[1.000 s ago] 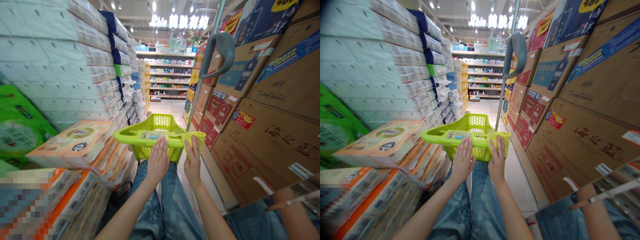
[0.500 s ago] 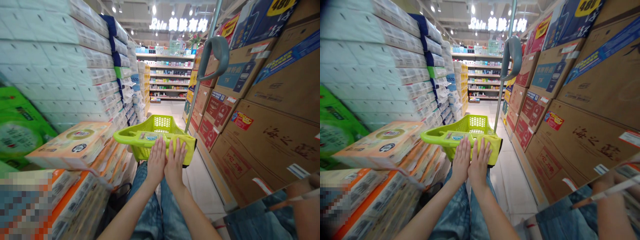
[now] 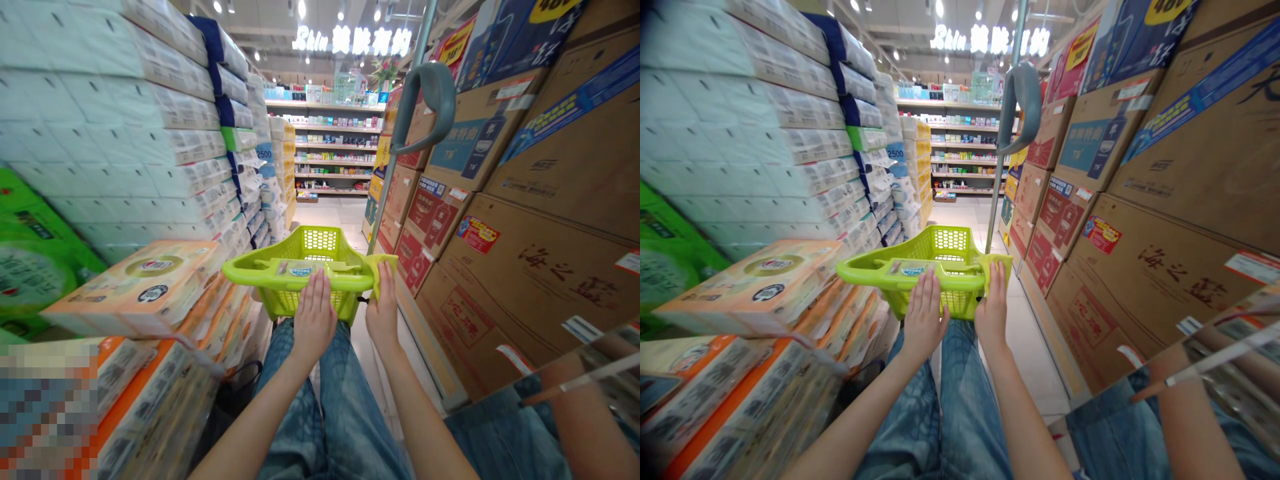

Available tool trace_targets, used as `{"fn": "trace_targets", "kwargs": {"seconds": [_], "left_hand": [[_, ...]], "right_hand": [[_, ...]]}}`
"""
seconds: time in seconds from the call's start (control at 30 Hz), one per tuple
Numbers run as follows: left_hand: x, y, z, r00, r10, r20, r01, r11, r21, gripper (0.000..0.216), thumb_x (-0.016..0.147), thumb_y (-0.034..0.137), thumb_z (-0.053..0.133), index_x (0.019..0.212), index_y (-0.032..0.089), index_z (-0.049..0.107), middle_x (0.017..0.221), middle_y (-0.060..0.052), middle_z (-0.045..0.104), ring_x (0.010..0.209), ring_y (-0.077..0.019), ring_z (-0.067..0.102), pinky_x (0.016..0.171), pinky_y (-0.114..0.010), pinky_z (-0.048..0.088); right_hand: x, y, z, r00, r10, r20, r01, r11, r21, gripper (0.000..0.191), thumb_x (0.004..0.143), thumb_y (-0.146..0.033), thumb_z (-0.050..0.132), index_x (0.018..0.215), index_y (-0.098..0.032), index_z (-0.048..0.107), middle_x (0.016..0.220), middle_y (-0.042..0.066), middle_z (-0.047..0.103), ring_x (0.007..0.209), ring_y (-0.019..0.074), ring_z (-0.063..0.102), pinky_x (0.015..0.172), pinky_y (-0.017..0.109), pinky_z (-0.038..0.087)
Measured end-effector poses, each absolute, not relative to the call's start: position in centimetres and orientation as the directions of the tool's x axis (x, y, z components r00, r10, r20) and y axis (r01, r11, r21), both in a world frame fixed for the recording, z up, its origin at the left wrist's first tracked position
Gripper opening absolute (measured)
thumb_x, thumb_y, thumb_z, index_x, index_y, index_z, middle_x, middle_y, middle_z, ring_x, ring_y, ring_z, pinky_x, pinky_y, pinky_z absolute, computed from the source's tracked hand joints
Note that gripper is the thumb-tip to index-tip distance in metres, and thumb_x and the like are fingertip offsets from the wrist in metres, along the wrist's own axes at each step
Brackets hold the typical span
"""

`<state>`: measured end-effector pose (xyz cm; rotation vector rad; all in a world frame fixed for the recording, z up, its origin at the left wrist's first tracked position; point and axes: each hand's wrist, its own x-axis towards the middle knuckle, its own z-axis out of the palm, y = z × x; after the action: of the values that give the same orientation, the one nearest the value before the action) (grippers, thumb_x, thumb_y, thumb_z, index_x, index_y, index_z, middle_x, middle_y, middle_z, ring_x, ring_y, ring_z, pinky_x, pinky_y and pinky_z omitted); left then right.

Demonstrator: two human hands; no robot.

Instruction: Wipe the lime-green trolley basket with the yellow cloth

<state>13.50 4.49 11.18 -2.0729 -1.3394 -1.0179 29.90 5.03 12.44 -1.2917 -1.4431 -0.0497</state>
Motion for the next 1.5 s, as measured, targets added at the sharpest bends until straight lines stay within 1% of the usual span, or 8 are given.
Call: {"fn": "trace_targets", "kwargs": {"seconds": [0.2, 0.47, 0.7, 0.77, 0.93, 1.17, 1.4, 1.5], "left_hand": [[13.2, 4.8, 10.7, 0.250, 0.569, 0.784, 0.913, -0.408, 0.005, 0.077, 0.090, 0.015, 0.045, 0.157, 0.004, 0.009, 0.159, -0.020, 0.030, 0.151, -0.0281, 0.019, 0.119, -0.046, 0.031], [12.8, 5.0, 10.7, 0.288, 0.566, 0.773, 0.897, -0.443, -0.011, 0.075, 0.091, 0.014, 0.044, 0.157, 0.007, 0.008, 0.160, -0.019, 0.029, 0.151, -0.0266, 0.020, 0.120, -0.045, 0.029], [13.4, 4.4, 11.2, 0.266, 0.574, 0.775, 0.894, -0.447, 0.024, 0.079, 0.089, 0.015, 0.045, 0.157, 0.006, 0.006, 0.160, -0.019, 0.028, 0.151, -0.0270, 0.019, 0.121, -0.045, 0.028], [13.5, 4.4, 11.3, 0.256, 0.583, 0.771, 0.891, -0.451, 0.045, 0.080, 0.089, 0.016, 0.046, 0.157, 0.007, 0.006, 0.160, -0.019, 0.027, 0.151, -0.0279, 0.019, 0.120, -0.045, 0.028], [13.0, 4.4, 11.3, 0.275, 0.594, 0.756, 0.884, -0.466, 0.044, 0.080, 0.088, 0.015, 0.046, 0.157, 0.007, 0.007, 0.161, -0.019, 0.026, 0.152, -0.0278, 0.018, 0.120, -0.046, 0.029], [12.3, 4.4, 11.4, 0.320, 0.605, 0.729, 0.879, -0.477, 0.010, 0.078, 0.090, 0.015, 0.045, 0.157, 0.007, 0.006, 0.161, -0.017, 0.025, 0.152, -0.0260, 0.016, 0.120, -0.044, 0.028], [12.8, 4.1, 11.7, 0.298, 0.596, 0.746, 0.873, -0.486, 0.039, 0.077, 0.089, 0.013, 0.041, 0.157, 0.008, 0.005, 0.162, -0.015, 0.025, 0.152, -0.0260, 0.018, 0.121, -0.044, 0.027], [13.0, 4.0, 11.6, 0.276, 0.604, 0.748, 0.876, -0.479, 0.064, 0.078, 0.089, 0.013, 0.042, 0.158, 0.008, 0.005, 0.162, -0.016, 0.024, 0.152, -0.0267, 0.018, 0.121, -0.045, 0.028]], "right_hand": [[24.4, 3.1, 11.7, 0.147, 0.658, 0.738, 0.845, 0.305, -0.440, 0.078, 0.090, -0.006, 0.034, 0.159, -0.019, -0.001, 0.166, 0.010, 0.013, 0.154, 0.0243, -0.003, 0.123, 0.059, 0.017], [24.5, 2.2, 11.7, -0.106, 0.674, 0.731, 0.855, 0.437, -0.279, 0.074, 0.090, -0.001, 0.031, 0.158, -0.024, 0.014, 0.160, 0.006, 0.033, 0.153, 0.0179, 0.017, 0.124, 0.051, 0.019], [31.8, 4.6, 12.2, 0.232, 0.689, 0.687, 0.620, 0.439, -0.650, 0.088, 0.072, 0.003, 0.034, 0.156, -0.022, 0.027, 0.160, 0.004, 0.034, 0.149, 0.0186, 0.030, 0.123, 0.047, 0.025], [31.2, 4.5, 12.2, 0.266, 0.692, 0.671, 0.598, 0.427, -0.678, 0.087, 0.073, 0.002, 0.035, 0.156, -0.022, 0.026, 0.160, 0.004, 0.035, 0.148, 0.0184, 0.030, 0.123, 0.046, 0.025], [25.6, 2.2, 11.6, 0.105, 0.667, 0.738, 0.793, 0.391, -0.466, 0.079, 0.085, -0.001, 0.031, 0.159, -0.024, 0.013, 0.164, 0.004, 0.024, 0.154, 0.0210, 0.006, 0.124, 0.056, 0.019], [24.8, 1.7, 10.6, -0.108, 0.645, 0.757, 0.846, 0.460, -0.271, 0.077, 0.090, 0.000, 0.029, 0.159, -0.026, 0.008, 0.160, 0.006, 0.035, 0.153, 0.0180, 0.015, 0.124, 0.053, 0.021], [30.8, 4.8, 12.3, 0.239, 0.621, 0.746, 0.665, 0.456, -0.592, 0.089, 0.071, 0.003, 0.033, 0.155, -0.023, 0.028, 0.159, 0.003, 0.036, 0.149, 0.0174, 0.028, 0.124, 0.047, 0.025], [29.4, 4.6, 12.2, 0.287, 0.610, 0.738, 0.652, 0.440, -0.617, 0.086, 0.073, 0.002, 0.033, 0.155, -0.023, 0.029, 0.160, 0.003, 0.034, 0.150, 0.0185, 0.026, 0.124, 0.049, 0.024]]}}
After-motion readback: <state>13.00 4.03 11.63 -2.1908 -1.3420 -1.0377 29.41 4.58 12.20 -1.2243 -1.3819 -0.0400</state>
